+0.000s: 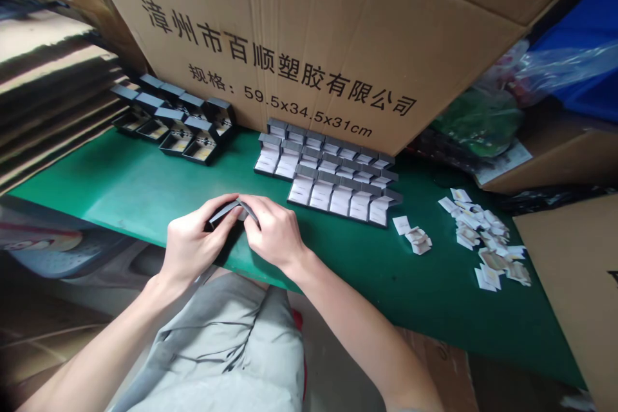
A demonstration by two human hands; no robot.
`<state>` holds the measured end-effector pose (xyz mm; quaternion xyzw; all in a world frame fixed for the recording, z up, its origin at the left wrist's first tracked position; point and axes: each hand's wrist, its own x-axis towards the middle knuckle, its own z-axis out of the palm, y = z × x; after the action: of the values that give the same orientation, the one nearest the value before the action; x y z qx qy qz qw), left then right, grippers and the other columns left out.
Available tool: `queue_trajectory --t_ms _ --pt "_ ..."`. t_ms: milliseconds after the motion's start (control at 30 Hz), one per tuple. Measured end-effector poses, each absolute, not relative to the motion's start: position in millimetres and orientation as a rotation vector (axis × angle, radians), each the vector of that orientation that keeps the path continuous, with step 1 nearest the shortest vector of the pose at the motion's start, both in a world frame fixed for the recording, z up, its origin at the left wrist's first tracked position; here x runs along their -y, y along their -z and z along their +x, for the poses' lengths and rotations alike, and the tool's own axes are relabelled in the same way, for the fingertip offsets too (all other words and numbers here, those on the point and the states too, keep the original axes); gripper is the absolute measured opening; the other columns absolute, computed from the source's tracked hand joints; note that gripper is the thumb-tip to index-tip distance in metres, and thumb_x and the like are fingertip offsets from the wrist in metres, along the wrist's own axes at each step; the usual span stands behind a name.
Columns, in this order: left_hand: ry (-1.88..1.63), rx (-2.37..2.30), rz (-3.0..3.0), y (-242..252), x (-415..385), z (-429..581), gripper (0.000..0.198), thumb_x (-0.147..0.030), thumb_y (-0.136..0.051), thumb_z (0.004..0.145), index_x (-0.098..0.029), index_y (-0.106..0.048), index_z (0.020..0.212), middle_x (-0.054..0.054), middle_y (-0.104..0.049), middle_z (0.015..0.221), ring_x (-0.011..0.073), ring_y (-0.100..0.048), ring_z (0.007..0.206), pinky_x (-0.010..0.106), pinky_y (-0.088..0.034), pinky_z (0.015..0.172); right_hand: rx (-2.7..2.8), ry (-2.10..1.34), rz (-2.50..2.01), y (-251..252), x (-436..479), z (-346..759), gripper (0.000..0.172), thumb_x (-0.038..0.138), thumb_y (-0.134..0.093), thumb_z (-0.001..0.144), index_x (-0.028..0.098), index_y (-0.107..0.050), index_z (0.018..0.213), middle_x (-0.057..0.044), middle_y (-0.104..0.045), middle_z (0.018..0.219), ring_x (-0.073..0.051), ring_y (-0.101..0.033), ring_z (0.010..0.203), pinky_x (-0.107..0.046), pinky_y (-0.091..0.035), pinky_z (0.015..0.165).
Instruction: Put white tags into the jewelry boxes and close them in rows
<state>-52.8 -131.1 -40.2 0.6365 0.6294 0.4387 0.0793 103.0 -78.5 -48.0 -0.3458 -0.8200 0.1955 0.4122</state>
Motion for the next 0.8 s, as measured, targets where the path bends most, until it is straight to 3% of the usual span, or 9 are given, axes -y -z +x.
queue_trajectory --t_ms 267,600,800 --pt "-1.317 -1.818 1.942 45.0 131.5 -55.1 0.031 -0.040 -0.060 0.099 -0.020 -0.072 0.119 0.006 -0.078 0.117 0.0224 -0.077 0.100 0.030 -0.060 0.093 2.055 -0.443 -0.905 47.4 79.5 103.0 0.031 0.018 -0.049 0.095 0.023 -0.070 0.117 -0.005 -0.077 0.115 -0.020 -0.075 0.102 -0.032 -0.063 0.091" --pt "-1.356 -1.840 1.954 45.4 132.3 -53.2 0.026 -0.034 -0.064 0.097 -0.019 -0.073 0.117 0.005 -0.080 0.111 0.0204 -0.079 0.092 0.026 -0.061 0.083 2.051 -0.422 -0.923 49.2 80.5 101.5 0.029 0.019 -0.050 0.095 0.023 -0.071 0.114 -0.004 -0.078 0.112 -0.020 -0.076 0.099 -0.032 -0.063 0.089" --pt "-1.366 -1.792 1.939 43.2 131.6 -54.1 0.027 -0.034 -0.064 0.098 -0.020 -0.074 0.118 0.005 -0.079 0.115 0.0216 -0.078 0.098 0.028 -0.061 0.089 2.061 -0.469 -0.911 49.4 79.1 102.9 0.031 0.018 -0.050 0.094 0.023 -0.069 0.117 -0.005 -0.077 0.115 -0.020 -0.075 0.103 -0.033 -0.063 0.092"
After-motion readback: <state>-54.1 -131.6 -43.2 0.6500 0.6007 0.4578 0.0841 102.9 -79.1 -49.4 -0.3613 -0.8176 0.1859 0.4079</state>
